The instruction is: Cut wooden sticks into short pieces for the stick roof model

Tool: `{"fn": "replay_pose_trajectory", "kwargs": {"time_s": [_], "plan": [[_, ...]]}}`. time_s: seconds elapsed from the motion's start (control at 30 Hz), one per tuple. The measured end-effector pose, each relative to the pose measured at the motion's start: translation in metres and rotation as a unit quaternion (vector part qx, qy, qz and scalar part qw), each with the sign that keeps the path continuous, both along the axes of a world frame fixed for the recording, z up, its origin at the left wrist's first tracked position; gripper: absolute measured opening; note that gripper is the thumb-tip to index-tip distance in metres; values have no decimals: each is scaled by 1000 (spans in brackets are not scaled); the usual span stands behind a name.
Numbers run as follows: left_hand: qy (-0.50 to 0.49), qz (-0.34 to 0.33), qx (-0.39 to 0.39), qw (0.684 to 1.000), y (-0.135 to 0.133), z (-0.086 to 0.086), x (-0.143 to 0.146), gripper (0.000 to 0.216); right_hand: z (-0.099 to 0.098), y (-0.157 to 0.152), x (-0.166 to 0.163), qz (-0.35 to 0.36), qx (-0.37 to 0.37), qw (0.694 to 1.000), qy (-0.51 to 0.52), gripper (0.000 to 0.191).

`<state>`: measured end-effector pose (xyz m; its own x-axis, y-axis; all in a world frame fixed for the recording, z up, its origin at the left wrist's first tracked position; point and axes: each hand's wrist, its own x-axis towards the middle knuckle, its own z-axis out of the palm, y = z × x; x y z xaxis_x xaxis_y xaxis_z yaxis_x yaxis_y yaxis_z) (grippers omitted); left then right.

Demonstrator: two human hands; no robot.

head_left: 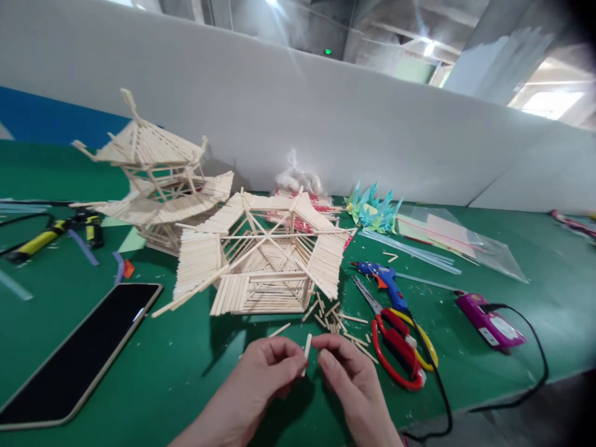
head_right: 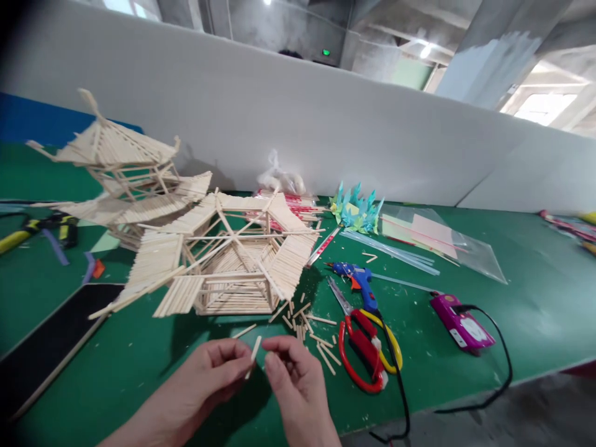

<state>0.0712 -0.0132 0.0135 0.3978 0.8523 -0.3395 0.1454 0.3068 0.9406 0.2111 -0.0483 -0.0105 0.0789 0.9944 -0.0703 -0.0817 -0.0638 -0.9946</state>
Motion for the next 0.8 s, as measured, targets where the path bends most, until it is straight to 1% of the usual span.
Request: {"fn": "replay_pose_trajectory", "kwargs": {"time_s": [0.07, 0.17, 0.27, 0.37, 0.47, 0.53, 0.63, 0.7, 0.73, 0.77, 0.8], "plan": [[-64, 53, -62, 995, -5, 1, -5, 23, 5, 9, -14, 41, -3, 998, 53, 18], [-139, 110, -113, 978, -9, 0, -11, 28, 9, 20, -29, 81, -23, 987, 134, 18], [-180, 143, -128, 965, -12, -2, -15, 31, 10, 29, -38, 105, -52, 975, 190, 21], [-207, 165, -124, 956, -13, -3, -18, 31, 12, 35, -43, 101, -54, 974, 194, 22], [-223, 182, -126, 949, -11, -5, -19, 30, 13, 38, -45, 124, -55, 970, 203, 22], [-227, 189, -131, 946, -9, -5, -19, 28, 13, 38, -46, 138, -62, 966, 208, 22], [-220, 192, -132, 947, -7, -4, -19, 26, 11, 37, -47, 130, -73, 966, 213, 23], [-213, 188, -136, 949, -7, -3, -20, 25, 12, 36, -44, 131, -74, 970, 193, 23], [-191, 182, -117, 957, -7, -3, -21, 24, 12, 35, -41, 125, -68, 976, 162, 22], [-147, 167, -75, 972, -6, -4, -23, 23, 13, 35, -35, 113, -57, 985, 113, 22], [-82, 144, -12, 986, -5, -6, -24, 23, 13, 35, -27, 92, -41, 994, 51, 21]]}}
